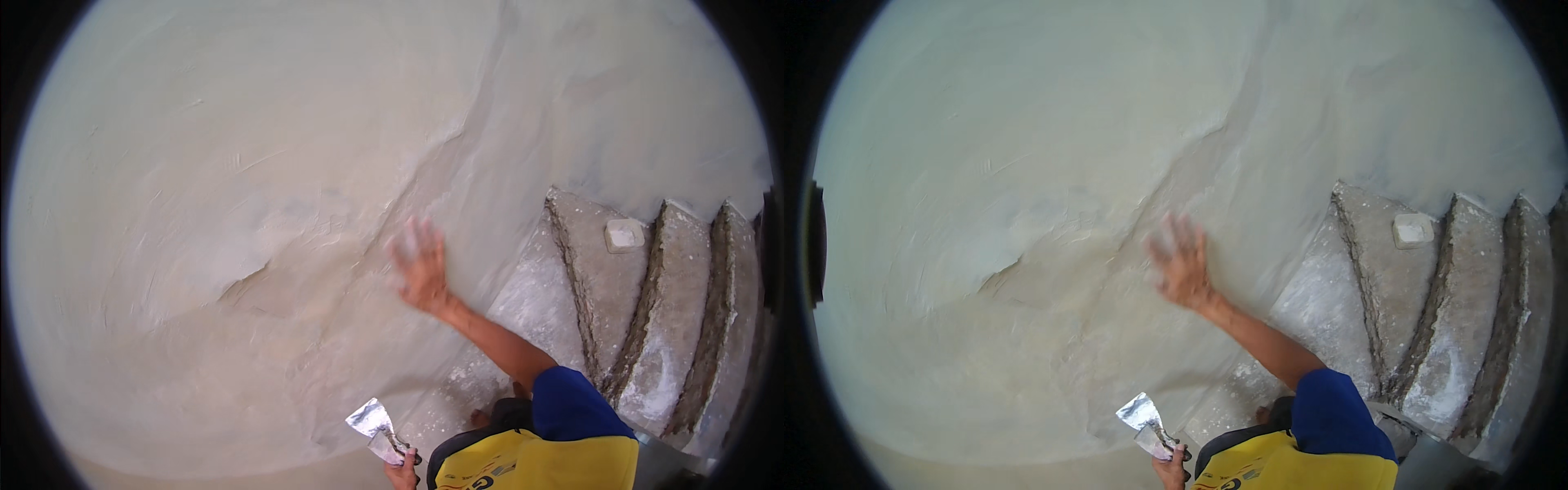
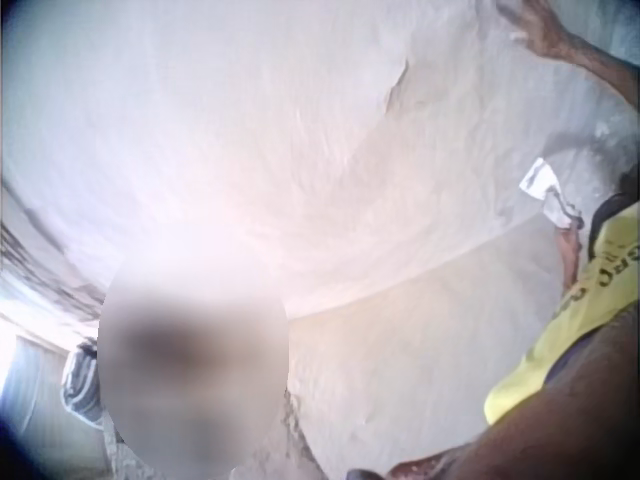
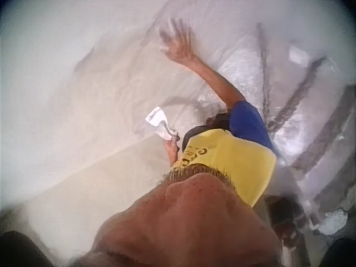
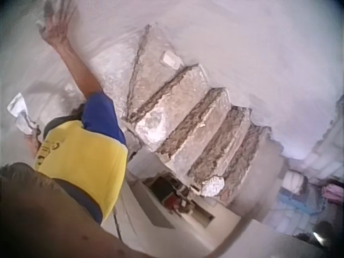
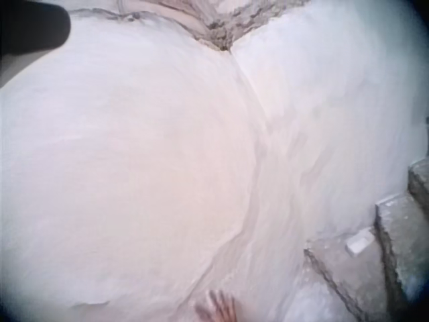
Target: The person applies white plaster to a corner wall and staircase edge using a putty knife and their hand, smoothing it over the surface.
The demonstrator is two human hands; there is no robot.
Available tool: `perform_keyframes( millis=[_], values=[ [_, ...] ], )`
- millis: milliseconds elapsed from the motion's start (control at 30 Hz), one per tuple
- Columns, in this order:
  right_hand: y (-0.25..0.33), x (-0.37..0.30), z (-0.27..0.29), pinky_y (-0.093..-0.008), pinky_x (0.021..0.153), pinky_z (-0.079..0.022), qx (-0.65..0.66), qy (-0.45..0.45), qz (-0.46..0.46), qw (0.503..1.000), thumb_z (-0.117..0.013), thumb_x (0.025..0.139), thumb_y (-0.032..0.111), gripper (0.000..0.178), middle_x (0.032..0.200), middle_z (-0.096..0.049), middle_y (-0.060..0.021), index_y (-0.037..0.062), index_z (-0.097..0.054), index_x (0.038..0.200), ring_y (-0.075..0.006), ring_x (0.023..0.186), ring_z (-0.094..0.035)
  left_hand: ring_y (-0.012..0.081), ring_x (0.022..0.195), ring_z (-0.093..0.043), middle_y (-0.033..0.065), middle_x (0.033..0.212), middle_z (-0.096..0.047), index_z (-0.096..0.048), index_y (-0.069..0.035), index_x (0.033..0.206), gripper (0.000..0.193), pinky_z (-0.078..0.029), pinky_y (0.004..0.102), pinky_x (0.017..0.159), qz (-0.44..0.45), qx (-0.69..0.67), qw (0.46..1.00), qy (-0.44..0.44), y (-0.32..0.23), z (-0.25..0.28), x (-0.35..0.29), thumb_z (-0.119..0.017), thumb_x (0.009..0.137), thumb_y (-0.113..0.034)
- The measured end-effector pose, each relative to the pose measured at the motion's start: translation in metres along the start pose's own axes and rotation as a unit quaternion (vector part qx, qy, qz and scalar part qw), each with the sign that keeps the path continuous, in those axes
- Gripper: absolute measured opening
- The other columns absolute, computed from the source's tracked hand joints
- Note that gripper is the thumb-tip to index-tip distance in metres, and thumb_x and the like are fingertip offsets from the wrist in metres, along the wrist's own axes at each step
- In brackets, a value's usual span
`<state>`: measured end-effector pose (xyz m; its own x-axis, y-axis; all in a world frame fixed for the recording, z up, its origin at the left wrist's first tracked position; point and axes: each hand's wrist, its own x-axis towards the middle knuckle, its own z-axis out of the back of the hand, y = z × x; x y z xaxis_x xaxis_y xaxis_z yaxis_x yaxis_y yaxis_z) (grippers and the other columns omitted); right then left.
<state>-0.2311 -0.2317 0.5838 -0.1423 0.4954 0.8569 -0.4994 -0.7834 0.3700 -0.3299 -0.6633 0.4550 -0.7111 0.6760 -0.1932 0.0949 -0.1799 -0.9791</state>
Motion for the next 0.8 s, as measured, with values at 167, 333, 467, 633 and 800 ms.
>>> perform_keyframes(
  millis=[167,333,467,633,800],
  values=[
    [0.012,-0.038,0.007,-0.0710,0.108,-0.015,0.012,0.009,-0.099,0.995,-0.067,0.084,0.039,0.077,0.158,-0.013,-0.0284,0.0196,-0.034,0.151,-0.0514,0.144,-0.014,0.0130,0.062,-0.060,0.0065,0.076,-0.064,-0.061,0.004,0.099,0.022,-0.048,0.0256,0.058,0.008,0.073,0.997,0.031,-0.007,0.000,0.013,-0.072,0.082,-0.006],
    [0.078,-0.134,0.017,-0.0662,0.111,-0.018,-0.047,0.409,0.130,0.902,-0.065,0.087,0.035,0.069,0.159,-0.015,-0.0217,0.0188,-0.037,0.147,-0.0445,0.146,-0.016,0.0122,0.063,-0.059,0.0060,0.077,-0.063,-0.061,0.004,0.098,0.019,-0.048,0.0258,0.057,0.008,0.019,0.999,0.034,-0.012,0.013,0.012,-0.071,0.083,-0.001],
    [0.036,-0.249,0.044,-0.0568,0.103,-0.036,-0.043,0.560,0.134,0.817,-0.063,0.087,0.037,0.034,0.139,-0.050,-0.0171,0.0122,-0.069,0.111,-0.0355,0.134,-0.041,0.0120,0.064,-0.058,0.0053,0.073,-0.063,-0.061,0.003,0.095,0.024,-0.049,0.0286,0.060,0.021,0.104,0.988,0.112,-0.018,0.007,0.024,-0.074,0.083,-0.012],
    [-0.004,-0.314,0.089,-0.0350,0.085,-0.052,0.019,0.626,-0.144,0.766,-0.060,0.093,0.042,0.041,0.108,-0.069,-0.0169,0.0037,-0.072,0.101,-0.0286,0.097,-0.067,0.0123,0.072,-0.062,0.0080,0.081,-0.068,-0.062,0.002,0.108,0.033,-0.050,0.0297,0.066,0.038,0.142,0.969,0.201,0.009,-0.003,0.049,-0.074,0.084,-0.016],
    [0.074,-0.270,0.099,-0.0380,0.079,-0.053,0.434,0.447,-0.636,0.455,-0.054,0.100,0.039,0.045,0.108,-0.068,-0.0105,-0.0014,-0.060,0.118,-0.0227,0.092,-0.067,0.0108,0.066,-0.057,0.0027,0.076,-0.063,-0.059,0.000,0.098,0.025,-0.047,0.0275,0.058,0.049,0.044,0.957,0.283,-0.008,-0.034,0.061,-0.074,0.084,-0.015]
  ],
)
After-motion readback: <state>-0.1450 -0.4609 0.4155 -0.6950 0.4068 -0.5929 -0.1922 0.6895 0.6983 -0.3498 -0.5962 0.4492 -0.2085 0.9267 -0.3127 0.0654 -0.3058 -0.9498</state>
